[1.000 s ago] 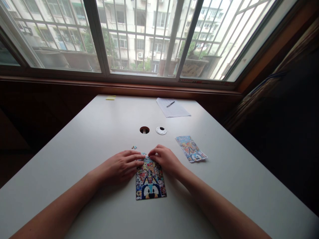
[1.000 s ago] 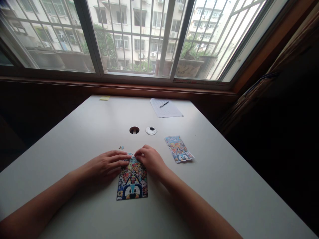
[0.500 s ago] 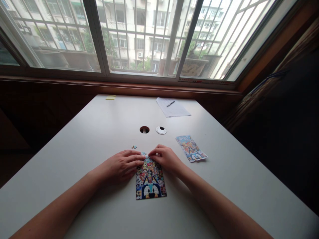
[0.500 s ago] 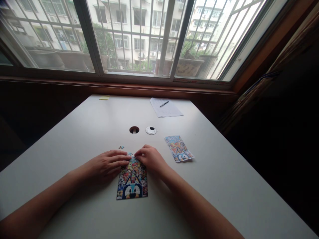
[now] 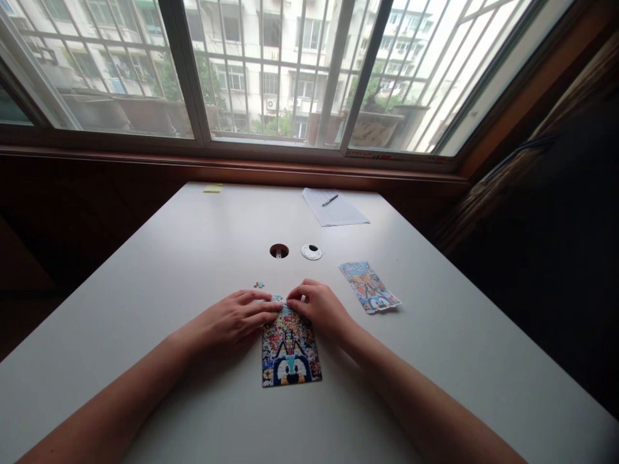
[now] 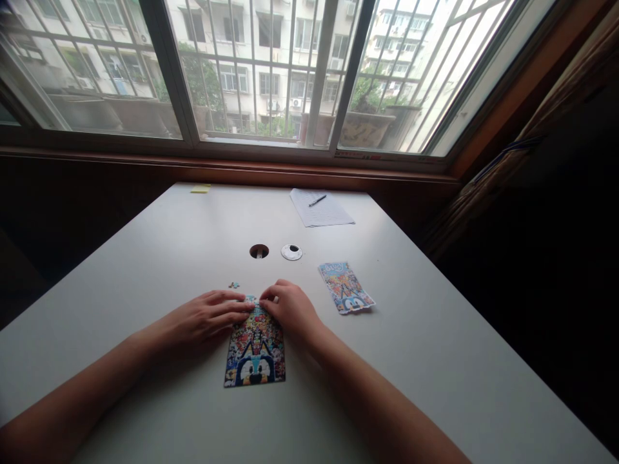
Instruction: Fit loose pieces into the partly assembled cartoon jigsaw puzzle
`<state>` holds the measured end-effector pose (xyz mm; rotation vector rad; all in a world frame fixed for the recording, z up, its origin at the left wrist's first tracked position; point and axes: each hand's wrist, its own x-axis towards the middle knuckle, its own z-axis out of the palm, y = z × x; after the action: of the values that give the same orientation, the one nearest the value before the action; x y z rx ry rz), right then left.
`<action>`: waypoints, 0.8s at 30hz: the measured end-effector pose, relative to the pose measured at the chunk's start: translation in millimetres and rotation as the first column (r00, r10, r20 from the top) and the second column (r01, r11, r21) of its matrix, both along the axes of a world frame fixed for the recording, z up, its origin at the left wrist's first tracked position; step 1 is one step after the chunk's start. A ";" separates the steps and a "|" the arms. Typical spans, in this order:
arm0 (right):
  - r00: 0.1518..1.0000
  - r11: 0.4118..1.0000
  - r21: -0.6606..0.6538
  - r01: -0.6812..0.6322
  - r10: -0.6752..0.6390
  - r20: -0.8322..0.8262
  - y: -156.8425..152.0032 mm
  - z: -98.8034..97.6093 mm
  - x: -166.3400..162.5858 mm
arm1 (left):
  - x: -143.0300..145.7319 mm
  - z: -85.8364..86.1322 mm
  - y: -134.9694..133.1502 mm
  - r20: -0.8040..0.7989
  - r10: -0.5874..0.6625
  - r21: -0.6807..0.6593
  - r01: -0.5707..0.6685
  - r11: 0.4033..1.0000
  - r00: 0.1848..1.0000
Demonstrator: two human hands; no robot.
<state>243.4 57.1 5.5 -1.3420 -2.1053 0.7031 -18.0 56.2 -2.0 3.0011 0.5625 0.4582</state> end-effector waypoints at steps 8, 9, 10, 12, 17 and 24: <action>1.000 1.000 -0.007 0.003 -0.003 0.007 0.0 -1.8 1.0 | 1.4 -2.0 1.3 0.009 0.004 -0.027 -0.004 1.000 1.000; 1.000 1.000 -0.008 0.003 -0.003 0.009 0.2 -2.1 1.0 | 1.6 -1.9 1.3 0.010 0.004 -0.029 -0.004 1.000 1.000; 1.000 1.000 -0.008 0.004 -0.004 0.009 0.3 -2.4 1.1 | 1.6 -1.8 1.3 0.008 0.005 -0.030 -0.005 1.000 1.000; 1.000 1.000 -0.006 0.004 -0.004 0.009 0.5 -2.8 1.3 | 1.7 -1.4 1.3 0.001 0.007 -0.034 -0.007 0.999 1.000; 1.000 1.000 -0.019 -0.012 0.012 0.002 0.5 -1.8 2.4 | 2.2 1.0 -0.1 -0.022 0.010 -0.020 -0.010 1.000 1.000; 0.999 0.996 -0.080 -0.031 0.032 0.013 0.6 -0.5 2.6 | 1.8 -0.5 -0.5 0.011 0.002 -0.007 -0.002 1.000 1.000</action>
<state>246.0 57.7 5.0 -1.3626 -2.1345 0.8010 -16.2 55.7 -2.5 2.9901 0.5650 0.4719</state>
